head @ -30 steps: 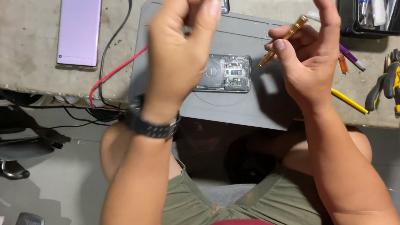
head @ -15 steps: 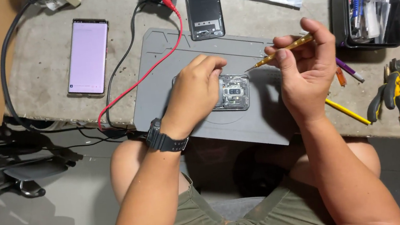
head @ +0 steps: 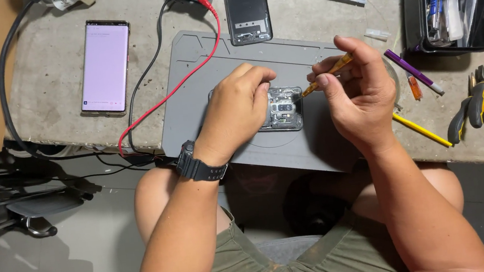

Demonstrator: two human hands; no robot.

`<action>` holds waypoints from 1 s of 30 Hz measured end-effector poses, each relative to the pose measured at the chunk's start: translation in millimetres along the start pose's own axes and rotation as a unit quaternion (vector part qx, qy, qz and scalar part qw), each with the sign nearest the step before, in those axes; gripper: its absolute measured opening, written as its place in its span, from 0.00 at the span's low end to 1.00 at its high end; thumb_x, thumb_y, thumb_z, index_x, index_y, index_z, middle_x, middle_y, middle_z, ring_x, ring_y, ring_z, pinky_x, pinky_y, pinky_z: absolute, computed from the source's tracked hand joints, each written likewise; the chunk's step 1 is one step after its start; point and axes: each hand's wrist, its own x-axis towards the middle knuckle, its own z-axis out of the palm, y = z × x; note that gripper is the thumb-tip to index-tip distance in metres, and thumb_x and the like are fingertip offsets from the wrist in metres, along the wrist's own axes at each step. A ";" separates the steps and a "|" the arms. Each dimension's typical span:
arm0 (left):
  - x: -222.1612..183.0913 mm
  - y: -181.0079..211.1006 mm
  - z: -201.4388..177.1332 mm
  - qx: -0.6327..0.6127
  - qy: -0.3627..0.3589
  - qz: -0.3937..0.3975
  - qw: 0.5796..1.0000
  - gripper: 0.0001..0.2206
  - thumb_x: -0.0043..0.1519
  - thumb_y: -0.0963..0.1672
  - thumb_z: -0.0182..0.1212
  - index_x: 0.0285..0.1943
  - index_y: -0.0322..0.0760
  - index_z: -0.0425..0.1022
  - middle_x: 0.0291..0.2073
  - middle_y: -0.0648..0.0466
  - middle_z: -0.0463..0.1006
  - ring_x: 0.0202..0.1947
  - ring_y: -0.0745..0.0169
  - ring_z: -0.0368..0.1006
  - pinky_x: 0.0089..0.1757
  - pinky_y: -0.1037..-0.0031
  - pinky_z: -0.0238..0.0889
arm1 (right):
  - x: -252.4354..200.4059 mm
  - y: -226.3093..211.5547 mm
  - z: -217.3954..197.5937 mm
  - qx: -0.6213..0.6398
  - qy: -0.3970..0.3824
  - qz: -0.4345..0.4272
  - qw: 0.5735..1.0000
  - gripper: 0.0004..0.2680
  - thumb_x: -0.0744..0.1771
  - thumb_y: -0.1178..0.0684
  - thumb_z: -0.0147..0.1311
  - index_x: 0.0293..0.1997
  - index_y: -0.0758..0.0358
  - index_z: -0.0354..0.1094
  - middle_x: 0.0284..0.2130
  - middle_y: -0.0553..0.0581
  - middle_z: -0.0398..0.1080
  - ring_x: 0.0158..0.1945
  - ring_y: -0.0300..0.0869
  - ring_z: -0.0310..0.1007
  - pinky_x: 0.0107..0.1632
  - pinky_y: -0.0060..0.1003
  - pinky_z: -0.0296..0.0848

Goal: Repairing a smartphone by manipulating internal components and using a precision screwdriver.

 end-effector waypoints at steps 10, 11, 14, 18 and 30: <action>0.6 0.3 1.2 0.020 -0.008 -0.004 1.000 0.11 0.71 0.40 0.56 0.56 0.39 0.84 0.49 0.52 0.85 0.46 0.42 0.84 0.44 0.51 0.75 | -3.6 5.8 -4.2 -0.128 -0.039 -0.150 0.980 0.21 0.73 0.77 0.73 0.73 0.69 0.70 0.50 0.69 0.83 0.45 0.48 0.88 0.54 0.40 0.90; 0.3 1.1 1.5 0.020 -0.004 0.002 1.000 0.11 0.71 0.40 0.56 0.56 0.40 0.84 0.48 0.53 0.86 0.45 0.44 0.84 0.43 0.52 0.75 | -3.8 7.2 -2.6 -0.143 -0.037 -0.166 0.975 0.20 0.73 0.74 0.75 0.72 0.66 0.71 0.48 0.68 0.82 0.44 0.48 0.85 0.53 0.41 0.87; -0.8 6.7 -1.3 -0.021 0.003 0.044 0.999 0.10 0.70 0.38 0.58 0.56 0.38 0.84 0.47 0.51 0.85 0.47 0.47 0.83 0.46 0.57 0.75 | -0.8 8.3 -0.1 -0.150 -0.035 -0.179 0.972 0.20 0.73 0.71 0.79 0.71 0.63 0.73 0.44 0.66 0.81 0.42 0.47 0.80 0.53 0.41 0.83; -4.2 8.1 8.6 -0.122 -0.033 0.104 0.986 0.14 0.71 0.38 0.65 0.64 0.43 0.85 0.50 0.53 0.84 0.52 0.50 0.78 0.55 0.61 0.74 | 7.8 -0.6 1.4 -0.110 -0.052 -0.184 0.975 0.16 0.72 0.73 0.76 0.65 0.66 0.76 0.44 0.67 0.77 0.43 0.50 0.79 0.54 0.44 0.81; 5.5 -5.1 47.6 -0.104 0.064 0.078 0.989 0.17 0.59 0.51 0.85 0.34 0.47 0.76 0.28 0.57 0.74 0.37 0.45 0.79 0.45 0.58 0.74 | 18.0 -30.3 16.6 -0.022 -0.056 -0.116 0.991 0.18 0.71 0.77 0.65 0.67 0.66 0.80 0.36 0.63 0.81 0.28 0.43 0.61 0.35 0.40 0.71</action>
